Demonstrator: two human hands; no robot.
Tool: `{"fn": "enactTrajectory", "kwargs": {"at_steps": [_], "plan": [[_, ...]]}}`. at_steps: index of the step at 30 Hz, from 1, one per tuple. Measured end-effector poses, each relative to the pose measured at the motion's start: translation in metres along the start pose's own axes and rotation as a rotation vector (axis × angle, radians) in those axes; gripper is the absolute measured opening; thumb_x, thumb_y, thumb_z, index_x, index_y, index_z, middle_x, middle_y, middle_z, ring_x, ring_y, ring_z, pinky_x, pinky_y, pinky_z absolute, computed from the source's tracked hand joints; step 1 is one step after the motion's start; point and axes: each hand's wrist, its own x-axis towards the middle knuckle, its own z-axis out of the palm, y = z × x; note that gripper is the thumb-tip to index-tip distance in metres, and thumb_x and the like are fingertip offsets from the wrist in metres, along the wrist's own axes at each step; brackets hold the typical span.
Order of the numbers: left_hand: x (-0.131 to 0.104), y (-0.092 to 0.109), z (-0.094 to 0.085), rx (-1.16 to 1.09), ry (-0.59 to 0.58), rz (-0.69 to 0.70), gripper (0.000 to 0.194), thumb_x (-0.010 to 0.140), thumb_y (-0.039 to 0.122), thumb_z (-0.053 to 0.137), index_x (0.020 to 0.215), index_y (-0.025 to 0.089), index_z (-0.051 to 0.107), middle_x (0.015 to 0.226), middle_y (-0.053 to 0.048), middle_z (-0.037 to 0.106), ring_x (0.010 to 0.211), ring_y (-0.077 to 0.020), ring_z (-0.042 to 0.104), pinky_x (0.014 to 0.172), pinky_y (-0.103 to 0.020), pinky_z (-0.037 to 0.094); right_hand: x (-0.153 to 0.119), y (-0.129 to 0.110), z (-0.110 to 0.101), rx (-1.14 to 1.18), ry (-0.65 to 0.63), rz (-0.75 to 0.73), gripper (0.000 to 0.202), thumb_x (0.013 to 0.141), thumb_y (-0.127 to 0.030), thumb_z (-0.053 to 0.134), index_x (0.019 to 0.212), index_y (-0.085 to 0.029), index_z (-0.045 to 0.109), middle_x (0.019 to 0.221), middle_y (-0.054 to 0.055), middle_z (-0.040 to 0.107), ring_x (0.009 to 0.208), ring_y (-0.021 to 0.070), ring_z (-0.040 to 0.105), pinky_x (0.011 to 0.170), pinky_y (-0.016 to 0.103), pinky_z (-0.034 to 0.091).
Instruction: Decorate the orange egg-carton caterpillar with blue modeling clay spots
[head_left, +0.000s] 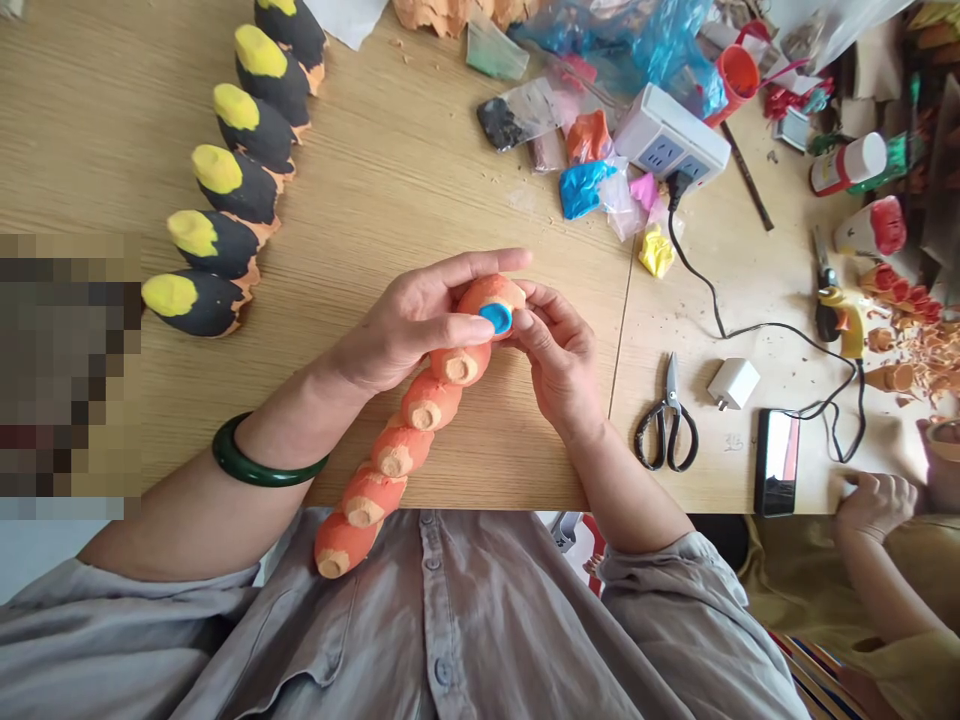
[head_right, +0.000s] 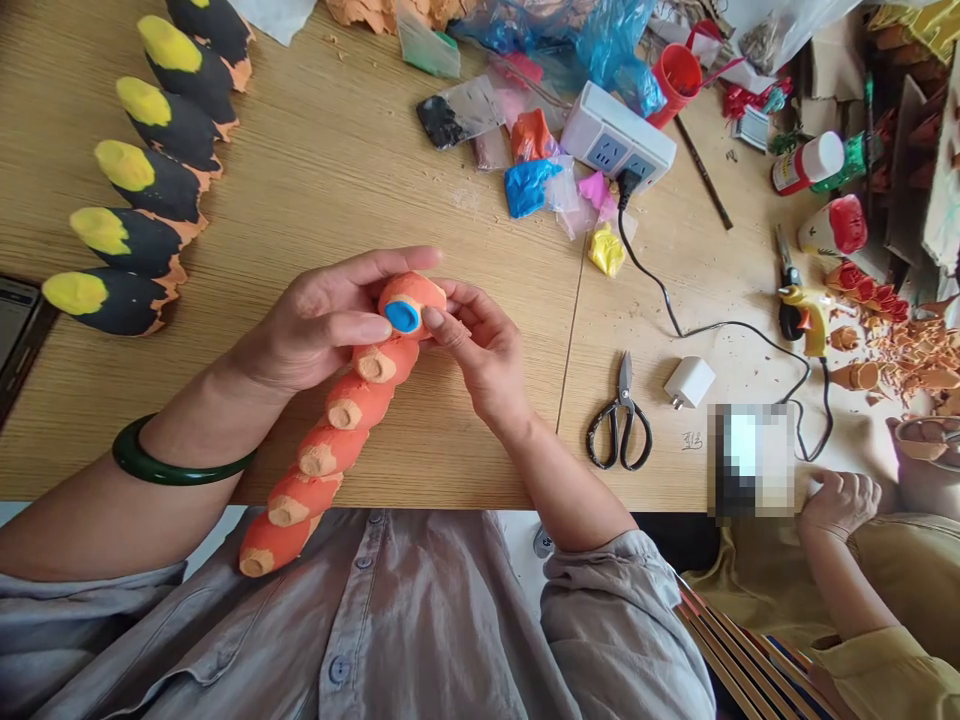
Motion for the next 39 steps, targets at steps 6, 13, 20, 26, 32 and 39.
{"fn": "enactTrajectory", "kwargs": {"at_steps": [6,13,20,26,32,39], "plan": [[0.000,-0.004,-0.001,-0.019,0.040,-0.040,0.058,0.084,0.043,0.102,0.138,0.031,0.086,0.101,-0.002,0.088,0.119,-0.0344,0.082,0.100,-0.044,0.064,-0.003,0.002,0.002,-0.091,0.029,-0.023,0.044,0.088,-0.061,0.101,0.115,-0.032,0.082,0.103,0.000,0.080,0.097,0.0211,0.077,0.090,0.037,0.073],[0.002,-0.006,-0.009,-0.069,0.008,-0.108,0.062,0.088,0.041,0.097,0.147,0.032,0.082,0.081,0.000,0.082,0.108,-0.0322,0.083,0.092,-0.041,0.064,-0.002,0.005,0.002,-0.130,0.045,0.020,0.045,0.083,-0.063,0.102,0.111,-0.034,0.083,0.101,0.001,0.084,0.095,0.0233,0.079,0.090,0.039,0.073],[0.002,-0.001,-0.007,-0.092,-0.019,-0.123,0.058,0.087,0.050,0.097,0.142,0.032,0.085,0.100,-0.006,0.087,0.108,-0.0340,0.086,0.091,-0.043,0.070,-0.002,0.002,0.001,-0.159,0.036,0.011,0.049,0.086,-0.067,0.099,0.115,-0.033,0.080,0.104,0.002,0.084,0.103,0.0254,0.082,0.091,0.039,0.075],[0.000,0.002,-0.005,-0.028,-0.018,-0.096,0.059,0.086,0.043,0.100,0.142,0.033,0.085,0.103,-0.006,0.088,0.115,-0.0376,0.086,0.094,-0.048,0.072,-0.001,0.000,0.001,-0.116,0.029,0.065,0.047,0.086,-0.065,0.098,0.116,-0.033,0.079,0.106,0.002,0.084,0.102,0.0269,0.083,0.093,0.043,0.077],[0.001,-0.002,-0.005,-0.031,-0.015,-0.074,0.057,0.081,0.035,0.104,0.135,0.036,0.088,0.105,-0.005,0.089,0.127,-0.0401,0.083,0.102,-0.052,0.073,-0.001,0.001,-0.002,-0.091,0.029,0.079,0.043,0.087,-0.063,0.098,0.116,-0.036,0.081,0.105,0.002,0.086,0.102,0.0290,0.083,0.094,0.045,0.076],[0.004,-0.004,-0.011,-0.045,-0.043,-0.067,0.041,0.082,0.040,0.105,0.121,0.038,0.093,0.116,-0.004,0.090,0.129,-0.0380,0.083,0.106,-0.051,0.071,0.000,-0.001,-0.003,-0.103,0.030,0.104,0.048,0.081,-0.067,0.100,0.114,-0.037,0.082,0.105,0.003,0.086,0.103,0.0310,0.082,0.095,0.047,0.077]]}}
